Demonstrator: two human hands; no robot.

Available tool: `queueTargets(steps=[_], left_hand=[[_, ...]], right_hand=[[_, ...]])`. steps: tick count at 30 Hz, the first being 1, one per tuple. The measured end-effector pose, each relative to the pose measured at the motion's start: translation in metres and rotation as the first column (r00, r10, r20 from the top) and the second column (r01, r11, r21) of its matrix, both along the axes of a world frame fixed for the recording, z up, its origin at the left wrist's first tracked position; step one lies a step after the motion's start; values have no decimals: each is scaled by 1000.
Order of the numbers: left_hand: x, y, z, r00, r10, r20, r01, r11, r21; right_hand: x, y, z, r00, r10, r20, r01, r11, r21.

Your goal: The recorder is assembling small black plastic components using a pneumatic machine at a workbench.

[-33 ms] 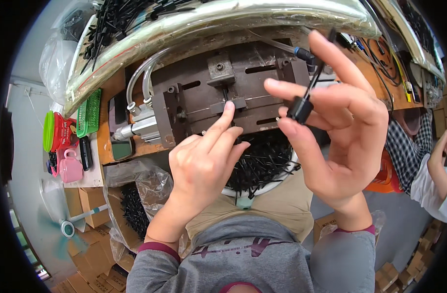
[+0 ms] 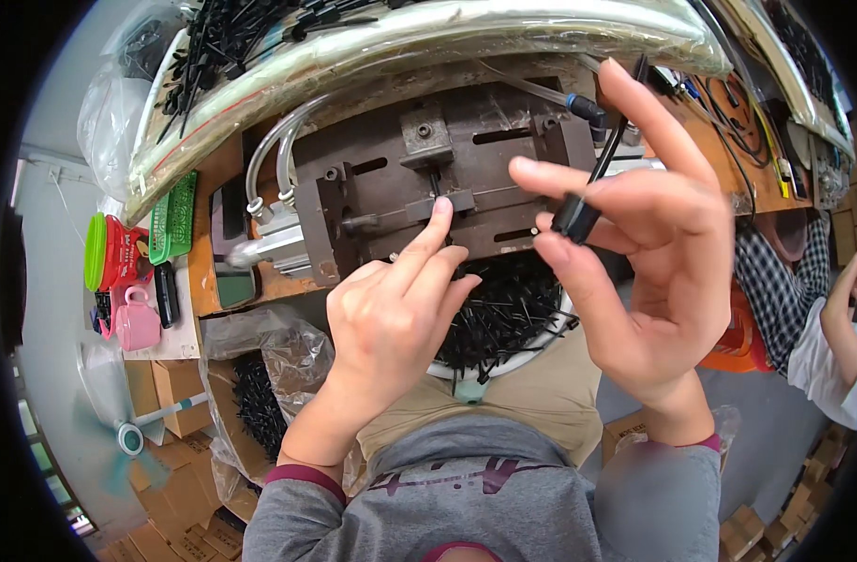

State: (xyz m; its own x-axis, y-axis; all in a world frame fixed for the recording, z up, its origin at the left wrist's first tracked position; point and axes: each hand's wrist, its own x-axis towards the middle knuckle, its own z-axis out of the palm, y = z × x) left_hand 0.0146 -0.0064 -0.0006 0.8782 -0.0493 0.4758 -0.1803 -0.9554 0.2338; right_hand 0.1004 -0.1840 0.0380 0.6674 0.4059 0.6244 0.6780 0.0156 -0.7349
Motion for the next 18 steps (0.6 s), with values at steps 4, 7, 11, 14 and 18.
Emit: queueTargets(steps=[4, 7, 11, 14, 18], left_hand=[[6, 17, 23, 988, -139, -65, 128, 980, -149], [39, 47, 53, 948, -22, 317, 60, 992, -111], [85, 111, 94, 962, 17, 273, -87, 965, 247], [105, 114, 98, 974, 111, 198, -154, 965, 214], [116, 143, 106, 996, -48, -76, 56, 992, 110]], right_hand=[[0, -7, -2, 987, -9, 163, 56, 956, -288], [-8, 1, -17, 977, 29, 211, 60, 914, -402], [-14, 12, -35, 945, 141, 295, 51, 827, -560], [-17, 24, -34, 928, 162, 335, 94, 770, -631], [-16, 31, -32, 901, 162, 403, 176, 713, -679]])
